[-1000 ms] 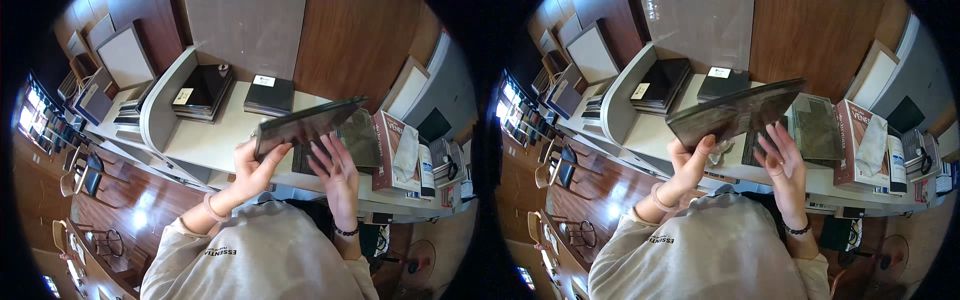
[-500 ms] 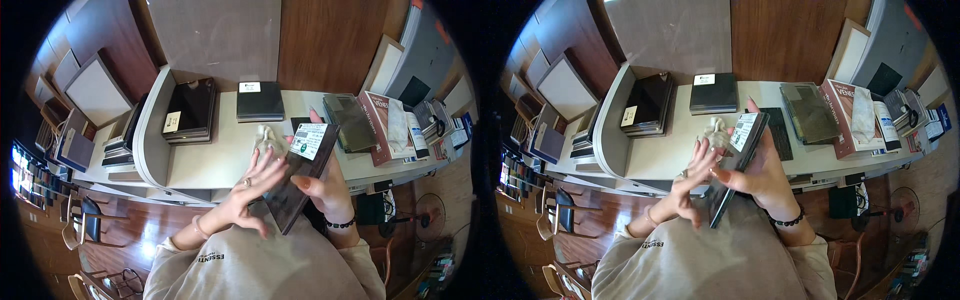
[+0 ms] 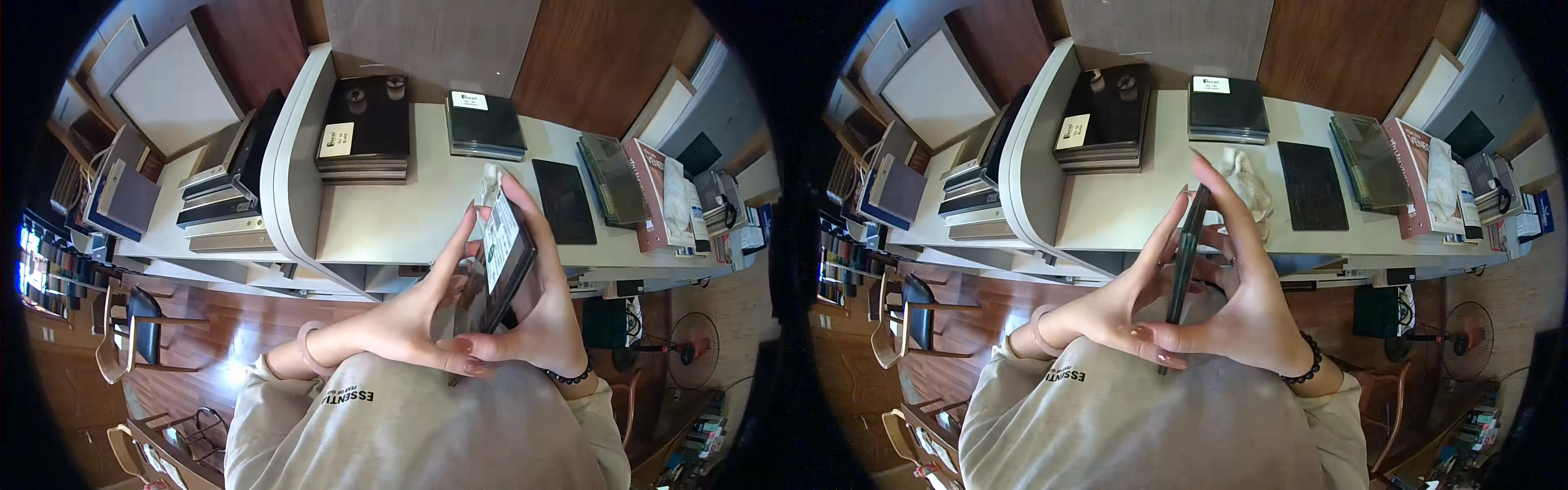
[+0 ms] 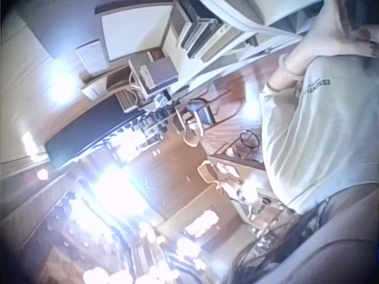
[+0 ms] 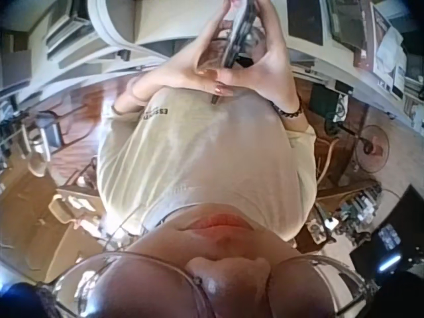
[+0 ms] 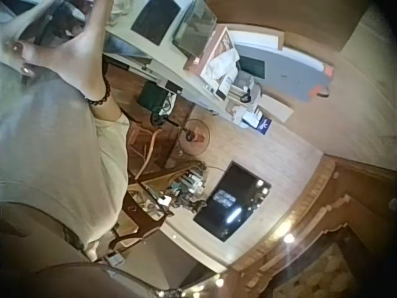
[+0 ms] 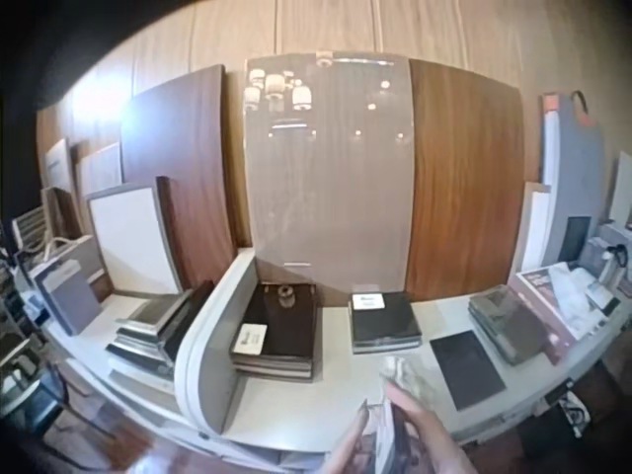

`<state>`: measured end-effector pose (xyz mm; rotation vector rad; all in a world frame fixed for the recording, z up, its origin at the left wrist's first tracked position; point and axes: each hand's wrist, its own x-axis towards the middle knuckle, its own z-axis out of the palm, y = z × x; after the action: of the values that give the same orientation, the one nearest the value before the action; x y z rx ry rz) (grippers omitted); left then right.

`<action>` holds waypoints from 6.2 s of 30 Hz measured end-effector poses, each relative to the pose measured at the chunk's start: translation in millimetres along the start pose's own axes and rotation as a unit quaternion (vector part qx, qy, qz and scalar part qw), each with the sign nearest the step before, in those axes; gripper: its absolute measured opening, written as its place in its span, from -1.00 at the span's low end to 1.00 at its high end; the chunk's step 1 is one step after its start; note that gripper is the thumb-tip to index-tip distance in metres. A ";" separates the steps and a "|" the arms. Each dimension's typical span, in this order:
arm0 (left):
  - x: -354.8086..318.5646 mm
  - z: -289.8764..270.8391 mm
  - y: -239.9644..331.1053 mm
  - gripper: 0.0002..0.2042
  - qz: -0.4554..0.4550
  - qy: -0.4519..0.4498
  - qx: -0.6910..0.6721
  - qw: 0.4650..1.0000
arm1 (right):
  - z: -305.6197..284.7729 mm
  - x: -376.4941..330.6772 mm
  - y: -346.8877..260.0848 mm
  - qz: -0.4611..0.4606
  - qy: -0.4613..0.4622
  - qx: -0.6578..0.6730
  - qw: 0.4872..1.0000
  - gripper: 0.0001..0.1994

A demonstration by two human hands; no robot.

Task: Wiping various objects including tiles, notebooks, and hair extensions with a cloth at a workstation.

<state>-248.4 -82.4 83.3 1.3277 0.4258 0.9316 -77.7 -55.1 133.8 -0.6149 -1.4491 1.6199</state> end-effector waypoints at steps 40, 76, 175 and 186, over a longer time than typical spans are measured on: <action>2.6 -5.0 -26.2 0.15 0.048 -0.017 -0.506 0.861 | -81.7 38.5 79.0 -0.191 0.084 -0.686 0.697 -0.51; 38.5 40.9 -42.6 0.06 0.139 0.058 -0.670 0.727 | -60.4 24.9 11.0 -0.321 -0.123 -0.504 0.792 -0.57; 19.1 -23.5 -3.1 -0.16 0.196 0.253 -0.206 0.925 | 7.5 55.0 26.3 -0.402 -0.107 -0.488 0.768 -0.60; 24.2 -41.6 -13.3 -0.18 0.294 0.063 -0.388 0.871 | 27.4 52.3 29.0 -0.404 -0.003 -0.520 0.753 -0.61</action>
<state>-260.5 -36.9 66.5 0.6350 -0.2848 1.4974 -134.8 -24.9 120.8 -0.4225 -2.1579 0.0355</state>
